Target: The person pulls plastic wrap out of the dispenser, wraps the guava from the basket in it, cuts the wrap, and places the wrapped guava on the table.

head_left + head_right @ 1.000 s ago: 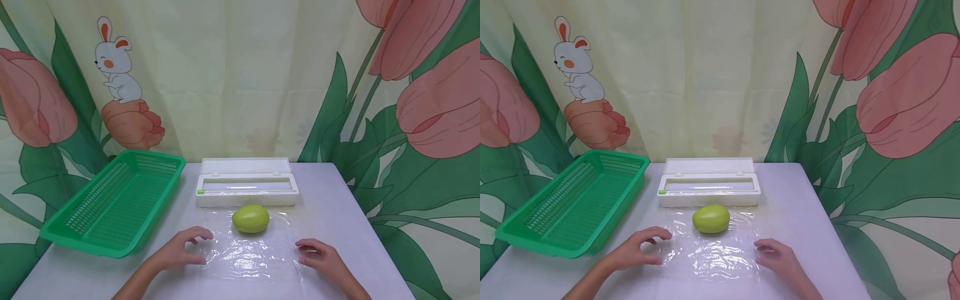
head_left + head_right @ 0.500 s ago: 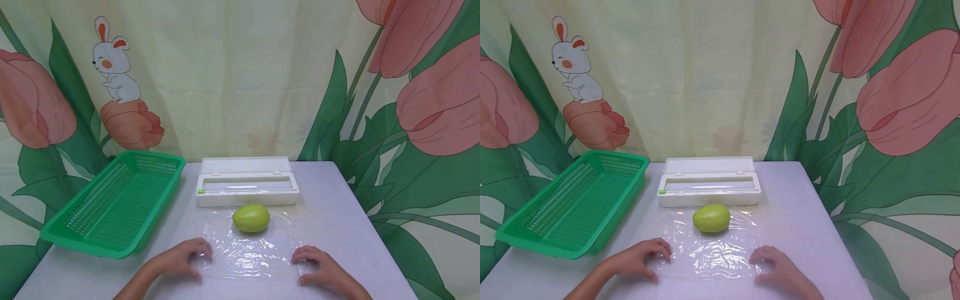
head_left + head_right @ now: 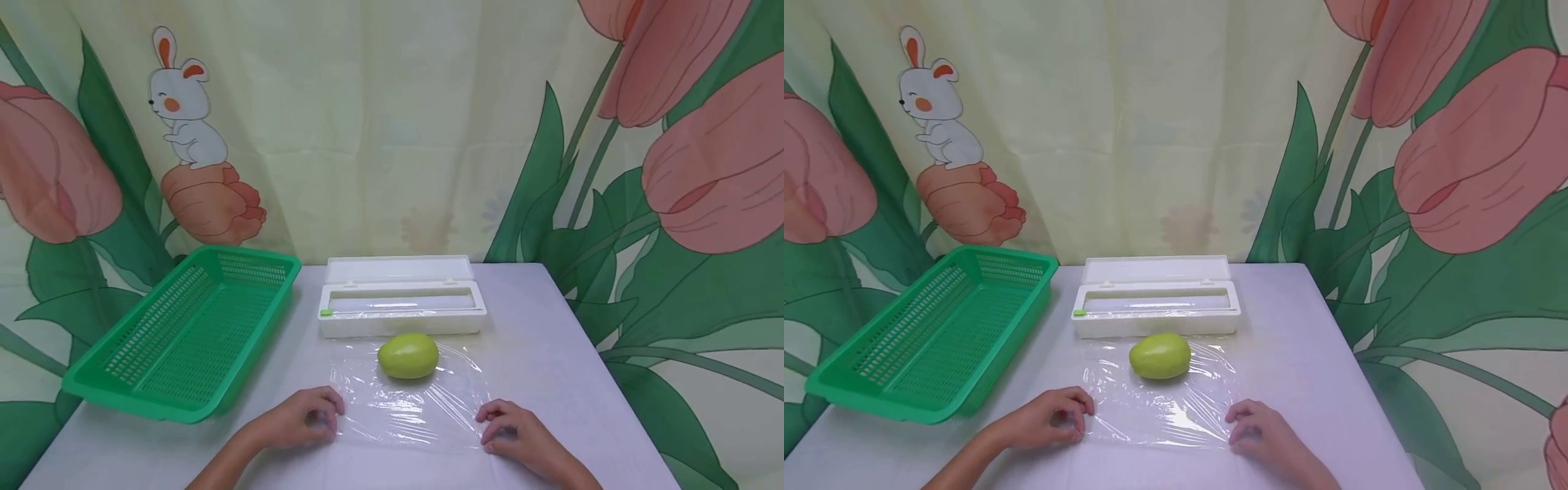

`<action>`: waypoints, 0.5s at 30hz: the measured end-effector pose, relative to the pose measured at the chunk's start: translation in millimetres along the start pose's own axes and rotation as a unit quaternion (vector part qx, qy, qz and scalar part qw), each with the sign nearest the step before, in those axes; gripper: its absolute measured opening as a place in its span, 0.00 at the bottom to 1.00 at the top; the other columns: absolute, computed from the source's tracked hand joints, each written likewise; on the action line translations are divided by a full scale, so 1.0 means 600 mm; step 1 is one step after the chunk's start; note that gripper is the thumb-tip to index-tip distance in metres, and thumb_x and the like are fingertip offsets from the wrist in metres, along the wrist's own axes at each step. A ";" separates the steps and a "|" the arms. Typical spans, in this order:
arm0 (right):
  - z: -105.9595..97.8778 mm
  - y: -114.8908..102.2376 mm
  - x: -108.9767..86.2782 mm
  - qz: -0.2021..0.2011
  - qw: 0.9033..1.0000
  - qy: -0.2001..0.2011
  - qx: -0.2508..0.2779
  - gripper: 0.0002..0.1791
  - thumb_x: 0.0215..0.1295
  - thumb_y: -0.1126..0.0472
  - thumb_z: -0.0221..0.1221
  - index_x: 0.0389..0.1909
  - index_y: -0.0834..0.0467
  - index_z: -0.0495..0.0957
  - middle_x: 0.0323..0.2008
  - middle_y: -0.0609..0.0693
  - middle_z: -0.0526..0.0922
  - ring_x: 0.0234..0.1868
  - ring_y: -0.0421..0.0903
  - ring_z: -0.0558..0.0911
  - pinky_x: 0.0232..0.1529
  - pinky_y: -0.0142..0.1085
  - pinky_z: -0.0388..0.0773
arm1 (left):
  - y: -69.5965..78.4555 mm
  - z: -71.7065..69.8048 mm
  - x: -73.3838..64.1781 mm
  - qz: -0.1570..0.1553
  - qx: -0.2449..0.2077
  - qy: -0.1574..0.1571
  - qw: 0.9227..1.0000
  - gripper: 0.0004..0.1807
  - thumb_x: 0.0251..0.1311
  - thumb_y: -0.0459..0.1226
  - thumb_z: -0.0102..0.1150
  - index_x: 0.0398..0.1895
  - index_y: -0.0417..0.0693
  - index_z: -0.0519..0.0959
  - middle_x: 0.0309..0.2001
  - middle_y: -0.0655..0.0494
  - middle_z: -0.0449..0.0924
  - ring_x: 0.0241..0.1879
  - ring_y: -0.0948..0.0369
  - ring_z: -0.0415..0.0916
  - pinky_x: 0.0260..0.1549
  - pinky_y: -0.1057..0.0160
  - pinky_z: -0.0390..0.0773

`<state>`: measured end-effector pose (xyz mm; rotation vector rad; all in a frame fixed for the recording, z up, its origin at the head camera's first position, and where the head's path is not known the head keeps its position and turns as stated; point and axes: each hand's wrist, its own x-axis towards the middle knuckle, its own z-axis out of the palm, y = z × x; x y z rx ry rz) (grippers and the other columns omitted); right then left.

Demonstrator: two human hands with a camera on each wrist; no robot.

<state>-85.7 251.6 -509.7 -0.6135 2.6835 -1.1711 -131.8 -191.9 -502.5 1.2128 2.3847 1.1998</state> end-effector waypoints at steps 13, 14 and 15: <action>-0.033 -0.032 0.024 0.068 0.996 0.051 0.031 0.04 0.60 0.55 0.65 0.28 0.45 0.79 0.47 0.45 0.83 0.45 0.30 0.74 0.37 0.26 0.74 | 0.019 -0.024 0.019 -0.029 -0.073 0.069 0.994 0.06 0.58 0.29 0.61 0.30 0.50 0.78 0.42 0.46 0.84 0.45 0.63 0.79 0.30 0.67 0.82; -0.035 -0.033 0.025 0.058 0.996 0.060 0.027 0.05 0.60 0.55 0.65 0.28 0.44 0.79 0.46 0.44 0.84 0.44 0.30 0.74 0.36 0.27 0.73 | 0.020 -0.027 0.021 -0.041 -0.084 0.073 0.993 0.06 0.59 0.28 0.61 0.30 0.49 0.78 0.43 0.45 0.83 0.45 0.63 0.79 0.29 0.66 0.83; -0.036 -0.034 0.027 0.048 0.996 0.069 0.021 0.05 0.60 0.56 0.65 0.27 0.43 0.79 0.45 0.44 0.84 0.43 0.31 0.74 0.35 0.27 0.72 | 0.022 -0.029 0.023 -0.053 -0.095 0.076 0.991 0.05 0.59 0.28 0.60 0.30 0.48 0.78 0.43 0.43 0.83 0.45 0.63 0.79 0.28 0.64 0.83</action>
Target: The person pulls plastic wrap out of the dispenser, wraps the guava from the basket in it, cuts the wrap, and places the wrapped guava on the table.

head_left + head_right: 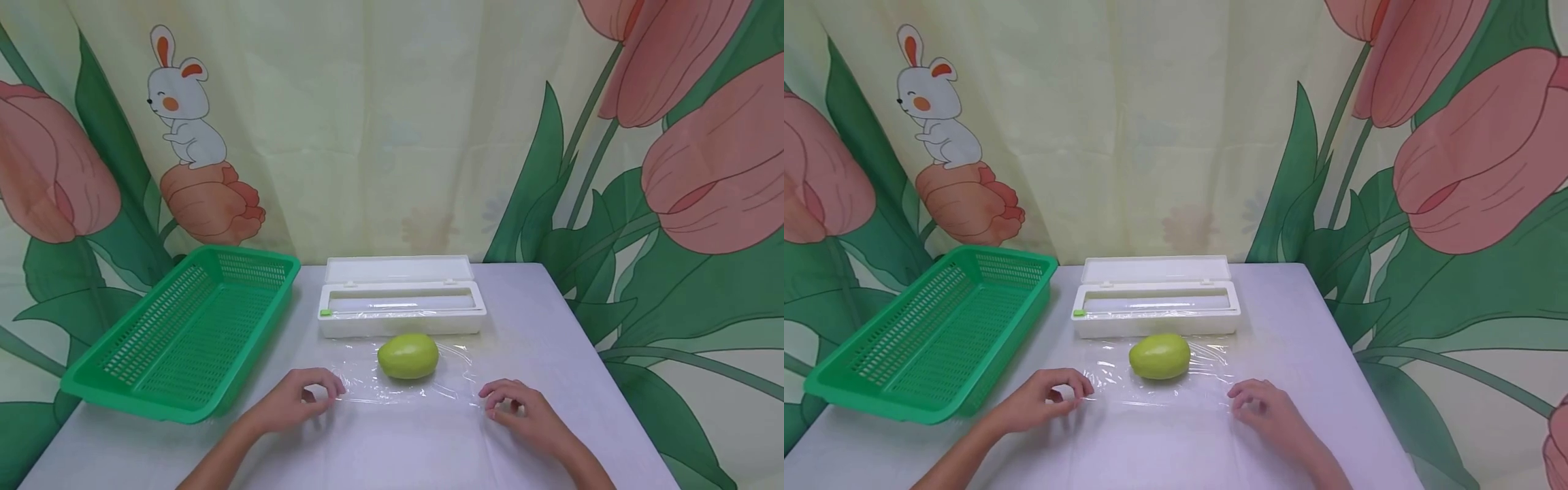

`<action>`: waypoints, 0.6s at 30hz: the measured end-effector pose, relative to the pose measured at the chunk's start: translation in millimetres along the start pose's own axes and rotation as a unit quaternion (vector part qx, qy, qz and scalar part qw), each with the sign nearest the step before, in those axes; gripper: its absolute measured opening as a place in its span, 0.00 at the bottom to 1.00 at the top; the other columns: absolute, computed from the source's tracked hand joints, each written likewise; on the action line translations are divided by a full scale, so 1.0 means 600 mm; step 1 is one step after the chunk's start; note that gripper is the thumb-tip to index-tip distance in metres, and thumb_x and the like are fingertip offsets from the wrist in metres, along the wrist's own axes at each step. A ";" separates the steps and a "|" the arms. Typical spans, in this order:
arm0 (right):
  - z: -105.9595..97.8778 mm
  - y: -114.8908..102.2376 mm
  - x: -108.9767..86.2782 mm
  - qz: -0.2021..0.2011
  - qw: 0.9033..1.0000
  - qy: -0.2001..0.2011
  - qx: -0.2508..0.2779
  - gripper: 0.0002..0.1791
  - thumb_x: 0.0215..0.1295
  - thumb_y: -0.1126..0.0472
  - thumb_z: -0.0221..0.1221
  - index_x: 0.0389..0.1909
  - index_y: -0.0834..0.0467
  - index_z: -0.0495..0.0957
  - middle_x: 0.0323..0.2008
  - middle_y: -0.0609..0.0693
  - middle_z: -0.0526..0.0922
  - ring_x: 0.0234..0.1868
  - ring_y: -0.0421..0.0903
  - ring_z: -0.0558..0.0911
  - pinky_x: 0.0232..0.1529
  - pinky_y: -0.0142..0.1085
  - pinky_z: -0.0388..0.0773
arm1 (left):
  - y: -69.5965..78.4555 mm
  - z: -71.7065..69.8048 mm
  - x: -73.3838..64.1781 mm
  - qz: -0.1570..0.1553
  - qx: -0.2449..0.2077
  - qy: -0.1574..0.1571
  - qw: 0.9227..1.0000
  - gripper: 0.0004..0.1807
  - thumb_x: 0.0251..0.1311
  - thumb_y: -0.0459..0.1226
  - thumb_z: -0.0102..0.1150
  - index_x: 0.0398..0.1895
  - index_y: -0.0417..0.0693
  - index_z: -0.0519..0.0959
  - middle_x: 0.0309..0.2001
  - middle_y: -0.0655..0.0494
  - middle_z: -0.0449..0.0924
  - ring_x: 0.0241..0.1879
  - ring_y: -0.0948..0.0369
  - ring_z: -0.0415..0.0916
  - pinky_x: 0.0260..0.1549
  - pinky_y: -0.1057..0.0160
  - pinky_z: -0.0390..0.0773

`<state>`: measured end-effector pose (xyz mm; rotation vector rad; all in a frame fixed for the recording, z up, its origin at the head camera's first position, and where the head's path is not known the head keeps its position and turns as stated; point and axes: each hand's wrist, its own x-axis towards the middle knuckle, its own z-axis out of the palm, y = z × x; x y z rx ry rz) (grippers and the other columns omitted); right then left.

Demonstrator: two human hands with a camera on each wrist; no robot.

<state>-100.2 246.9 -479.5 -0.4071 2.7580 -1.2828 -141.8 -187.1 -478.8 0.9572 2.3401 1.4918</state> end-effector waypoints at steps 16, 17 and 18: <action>-0.025 -0.009 0.041 0.028 0.995 -0.046 0.088 0.13 0.61 0.59 0.65 0.42 0.63 0.79 0.37 0.60 0.84 0.33 0.37 0.82 0.37 0.28 0.82 | 0.018 -0.002 0.038 -0.086 -0.065 0.098 0.989 0.05 0.63 0.32 0.59 0.34 0.39 0.75 0.39 0.36 0.81 0.36 0.54 0.86 0.34 0.64 0.86; -0.025 -0.008 0.043 0.023 0.995 -0.040 0.084 0.13 0.60 0.60 0.65 0.42 0.63 0.80 0.39 0.60 0.84 0.34 0.36 0.82 0.38 0.27 0.82 | 0.018 -0.002 0.039 -0.087 -0.064 0.105 0.989 0.05 0.62 0.32 0.59 0.34 0.39 0.75 0.39 0.36 0.80 0.35 0.57 0.86 0.34 0.65 0.86; -0.024 -0.006 0.046 0.021 0.996 -0.033 0.079 0.13 0.58 0.60 0.66 0.41 0.62 0.80 0.40 0.60 0.84 0.35 0.36 0.82 0.39 0.27 0.82 | 0.018 -0.003 0.039 -0.090 -0.063 0.111 0.988 0.04 0.62 0.32 0.59 0.34 0.39 0.75 0.39 0.36 0.80 0.34 0.58 0.86 0.34 0.65 0.85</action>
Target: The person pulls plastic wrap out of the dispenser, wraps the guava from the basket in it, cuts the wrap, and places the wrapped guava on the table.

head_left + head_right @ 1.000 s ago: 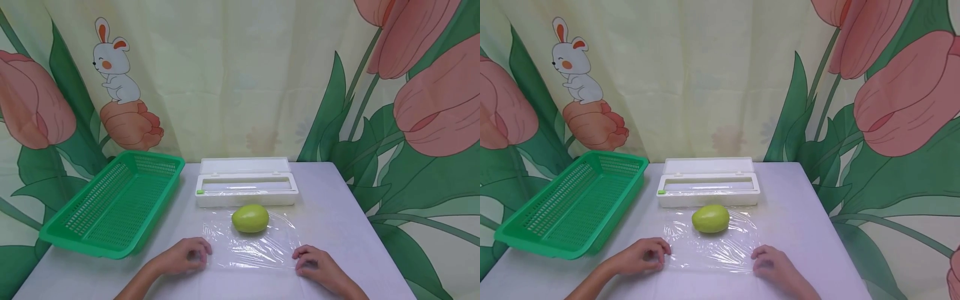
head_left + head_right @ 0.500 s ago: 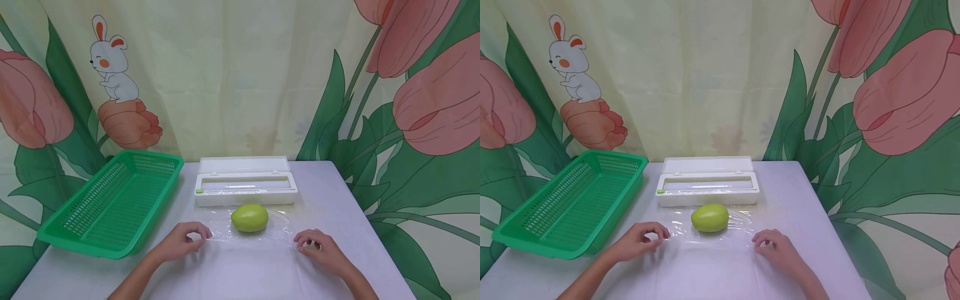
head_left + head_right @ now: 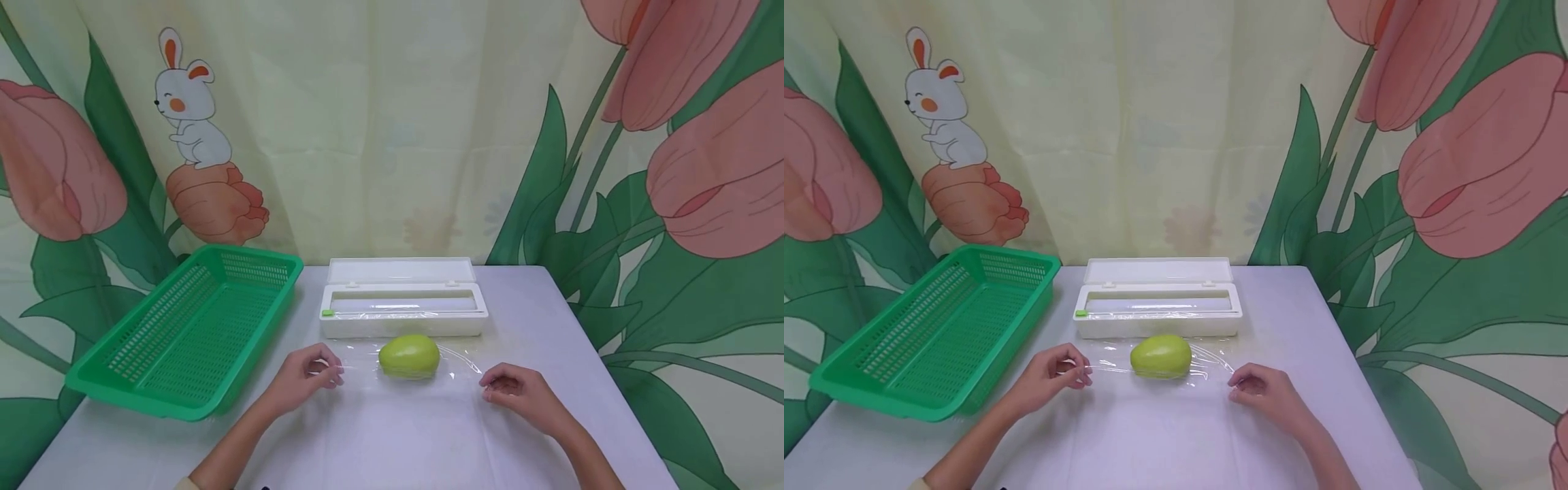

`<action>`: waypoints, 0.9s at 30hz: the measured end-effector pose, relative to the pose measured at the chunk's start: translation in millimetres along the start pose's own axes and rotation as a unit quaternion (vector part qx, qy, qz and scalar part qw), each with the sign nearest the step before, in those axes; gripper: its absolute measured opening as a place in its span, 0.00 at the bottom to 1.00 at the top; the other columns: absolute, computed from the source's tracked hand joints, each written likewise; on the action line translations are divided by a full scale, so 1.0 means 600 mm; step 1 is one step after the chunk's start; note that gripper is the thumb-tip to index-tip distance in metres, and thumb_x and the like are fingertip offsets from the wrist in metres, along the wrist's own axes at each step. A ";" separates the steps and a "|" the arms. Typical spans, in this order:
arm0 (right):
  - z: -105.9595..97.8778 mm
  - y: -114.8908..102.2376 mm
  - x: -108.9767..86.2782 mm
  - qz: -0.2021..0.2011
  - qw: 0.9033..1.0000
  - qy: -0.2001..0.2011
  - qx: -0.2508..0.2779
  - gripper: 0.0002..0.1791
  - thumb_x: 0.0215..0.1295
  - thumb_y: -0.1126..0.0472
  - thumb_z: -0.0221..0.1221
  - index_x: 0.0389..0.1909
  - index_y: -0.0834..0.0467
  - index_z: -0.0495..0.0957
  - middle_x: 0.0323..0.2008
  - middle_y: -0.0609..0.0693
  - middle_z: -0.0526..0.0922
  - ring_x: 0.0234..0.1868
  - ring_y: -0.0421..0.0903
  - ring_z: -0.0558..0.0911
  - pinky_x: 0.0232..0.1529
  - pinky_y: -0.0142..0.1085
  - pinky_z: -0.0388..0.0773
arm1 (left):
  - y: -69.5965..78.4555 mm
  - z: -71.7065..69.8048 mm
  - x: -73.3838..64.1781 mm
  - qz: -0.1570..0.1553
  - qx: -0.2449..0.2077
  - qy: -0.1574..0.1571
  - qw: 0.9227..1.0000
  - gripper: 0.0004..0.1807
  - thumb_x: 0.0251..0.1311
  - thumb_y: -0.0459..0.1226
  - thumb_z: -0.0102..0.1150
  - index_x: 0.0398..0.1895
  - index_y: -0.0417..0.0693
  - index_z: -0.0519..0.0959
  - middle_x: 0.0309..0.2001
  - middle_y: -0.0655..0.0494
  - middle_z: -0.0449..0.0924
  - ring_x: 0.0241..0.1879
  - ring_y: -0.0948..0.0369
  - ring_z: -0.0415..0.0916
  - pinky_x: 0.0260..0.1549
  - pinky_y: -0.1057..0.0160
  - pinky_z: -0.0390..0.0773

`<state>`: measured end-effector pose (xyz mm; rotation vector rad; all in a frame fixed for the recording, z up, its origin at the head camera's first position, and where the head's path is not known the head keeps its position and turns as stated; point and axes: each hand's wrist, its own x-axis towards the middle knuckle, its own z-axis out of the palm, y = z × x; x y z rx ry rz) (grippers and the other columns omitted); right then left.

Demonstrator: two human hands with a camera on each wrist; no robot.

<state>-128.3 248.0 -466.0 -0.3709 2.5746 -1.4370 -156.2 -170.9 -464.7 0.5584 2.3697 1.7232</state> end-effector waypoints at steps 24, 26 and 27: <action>-0.015 -0.027 0.039 -0.059 0.990 0.124 0.020 0.09 0.69 0.59 0.57 0.38 0.61 0.80 0.30 0.54 0.85 0.28 0.41 0.85 0.35 0.30 0.84 | 0.023 -0.009 0.022 0.019 -0.009 0.057 0.998 0.07 0.65 0.36 0.58 0.37 0.40 0.74 0.39 0.39 0.80 0.32 0.58 0.86 0.30 0.62 0.86; -0.015 -0.026 0.047 -0.066 0.989 0.127 0.022 0.09 0.69 0.59 0.57 0.38 0.62 0.80 0.31 0.59 0.84 0.28 0.41 0.85 0.35 0.30 0.84 | 0.023 -0.010 0.026 0.009 -0.007 0.069 0.998 0.07 0.65 0.36 0.58 0.37 0.40 0.74 0.39 0.37 0.80 0.32 0.57 0.86 0.30 0.62 0.86; -0.015 -0.026 0.051 -0.068 0.989 0.127 0.023 0.09 0.69 0.59 0.57 0.38 0.62 0.80 0.32 0.61 0.84 0.28 0.42 0.85 0.35 0.30 0.84 | 0.022 -0.010 0.027 0.001 -0.005 0.076 0.997 0.07 0.65 0.36 0.58 0.37 0.40 0.74 0.39 0.37 0.80 0.32 0.57 0.86 0.31 0.63 0.86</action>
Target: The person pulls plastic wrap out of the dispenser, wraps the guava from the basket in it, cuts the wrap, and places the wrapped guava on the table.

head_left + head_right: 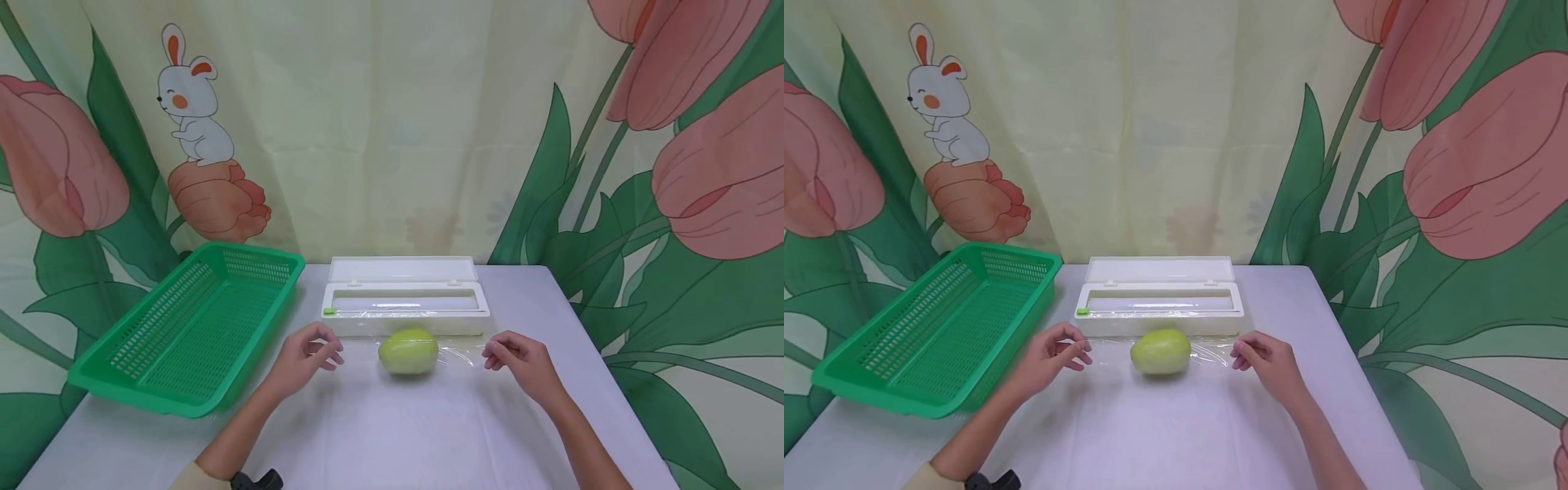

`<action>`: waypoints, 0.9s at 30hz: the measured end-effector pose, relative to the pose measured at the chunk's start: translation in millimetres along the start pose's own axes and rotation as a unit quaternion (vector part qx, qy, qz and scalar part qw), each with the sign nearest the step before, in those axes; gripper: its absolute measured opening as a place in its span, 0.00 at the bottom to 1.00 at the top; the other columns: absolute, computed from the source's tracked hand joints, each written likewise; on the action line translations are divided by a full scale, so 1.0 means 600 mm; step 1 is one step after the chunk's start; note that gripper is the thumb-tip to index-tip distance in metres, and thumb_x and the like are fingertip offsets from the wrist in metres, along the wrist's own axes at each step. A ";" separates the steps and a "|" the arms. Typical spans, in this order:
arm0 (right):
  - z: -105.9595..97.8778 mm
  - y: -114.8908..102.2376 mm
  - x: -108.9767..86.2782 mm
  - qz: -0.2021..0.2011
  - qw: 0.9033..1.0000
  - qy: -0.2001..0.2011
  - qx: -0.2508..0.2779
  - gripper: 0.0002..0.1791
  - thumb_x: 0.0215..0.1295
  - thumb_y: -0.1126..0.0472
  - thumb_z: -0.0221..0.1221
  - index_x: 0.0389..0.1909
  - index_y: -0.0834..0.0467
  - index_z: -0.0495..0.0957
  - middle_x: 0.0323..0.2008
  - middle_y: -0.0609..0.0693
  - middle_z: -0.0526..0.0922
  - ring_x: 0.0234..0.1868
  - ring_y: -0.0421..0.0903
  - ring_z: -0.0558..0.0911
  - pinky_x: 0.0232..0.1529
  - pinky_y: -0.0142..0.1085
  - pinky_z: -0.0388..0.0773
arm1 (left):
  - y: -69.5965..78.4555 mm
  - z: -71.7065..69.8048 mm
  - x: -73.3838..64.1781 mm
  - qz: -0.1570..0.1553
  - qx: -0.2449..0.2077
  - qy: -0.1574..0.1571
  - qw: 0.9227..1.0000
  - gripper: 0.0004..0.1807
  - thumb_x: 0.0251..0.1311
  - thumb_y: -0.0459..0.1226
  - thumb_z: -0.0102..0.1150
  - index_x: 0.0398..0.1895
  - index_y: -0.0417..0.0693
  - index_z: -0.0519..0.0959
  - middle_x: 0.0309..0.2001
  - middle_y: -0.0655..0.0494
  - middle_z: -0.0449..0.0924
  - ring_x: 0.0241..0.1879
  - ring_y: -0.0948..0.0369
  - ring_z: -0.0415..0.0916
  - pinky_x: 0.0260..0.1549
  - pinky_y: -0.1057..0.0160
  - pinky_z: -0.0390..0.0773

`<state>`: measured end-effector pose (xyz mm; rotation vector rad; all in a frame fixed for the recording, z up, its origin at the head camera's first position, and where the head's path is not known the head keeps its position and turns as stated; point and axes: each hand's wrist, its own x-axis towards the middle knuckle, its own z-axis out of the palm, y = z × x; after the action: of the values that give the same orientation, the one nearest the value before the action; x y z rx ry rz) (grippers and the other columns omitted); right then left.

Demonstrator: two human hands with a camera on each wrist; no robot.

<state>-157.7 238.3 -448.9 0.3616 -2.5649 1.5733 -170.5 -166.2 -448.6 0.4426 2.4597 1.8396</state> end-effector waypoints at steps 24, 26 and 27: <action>0.027 0.041 0.077 0.107 0.994 0.029 0.001 0.15 0.66 0.59 0.60 0.43 0.68 0.80 0.29 0.59 0.84 0.23 0.43 0.84 0.28 0.30 0.83 | -0.038 0.025 0.055 -0.086 0.011 0.122 0.989 0.05 0.62 0.31 0.60 0.38 0.38 0.77 0.33 0.42 0.81 0.26 0.57 0.85 0.27 0.65 0.85; 0.030 0.046 0.080 0.109 0.994 0.030 0.003 0.14 0.66 0.60 0.60 0.43 0.69 0.80 0.29 0.59 0.84 0.22 0.43 0.83 0.27 0.30 0.83 | -0.043 0.027 0.060 -0.093 0.007 0.128 0.987 0.05 0.62 0.31 0.60 0.37 0.37 0.77 0.32 0.42 0.81 0.25 0.57 0.85 0.26 0.64 0.85; 0.031 0.048 0.081 0.108 0.994 0.029 0.005 0.14 0.66 0.61 0.60 0.42 0.70 0.80 0.28 0.59 0.84 0.21 0.42 0.83 0.26 0.30 0.83 | -0.046 0.028 0.061 -0.096 0.003 0.131 0.987 0.05 0.61 0.31 0.61 0.37 0.37 0.77 0.32 0.42 0.81 0.25 0.57 0.85 0.26 0.64 0.85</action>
<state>-211.7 227.0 -471.7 0.0396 -2.6269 1.6371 -208.0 -148.2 -474.4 -0.0417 2.5600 1.9179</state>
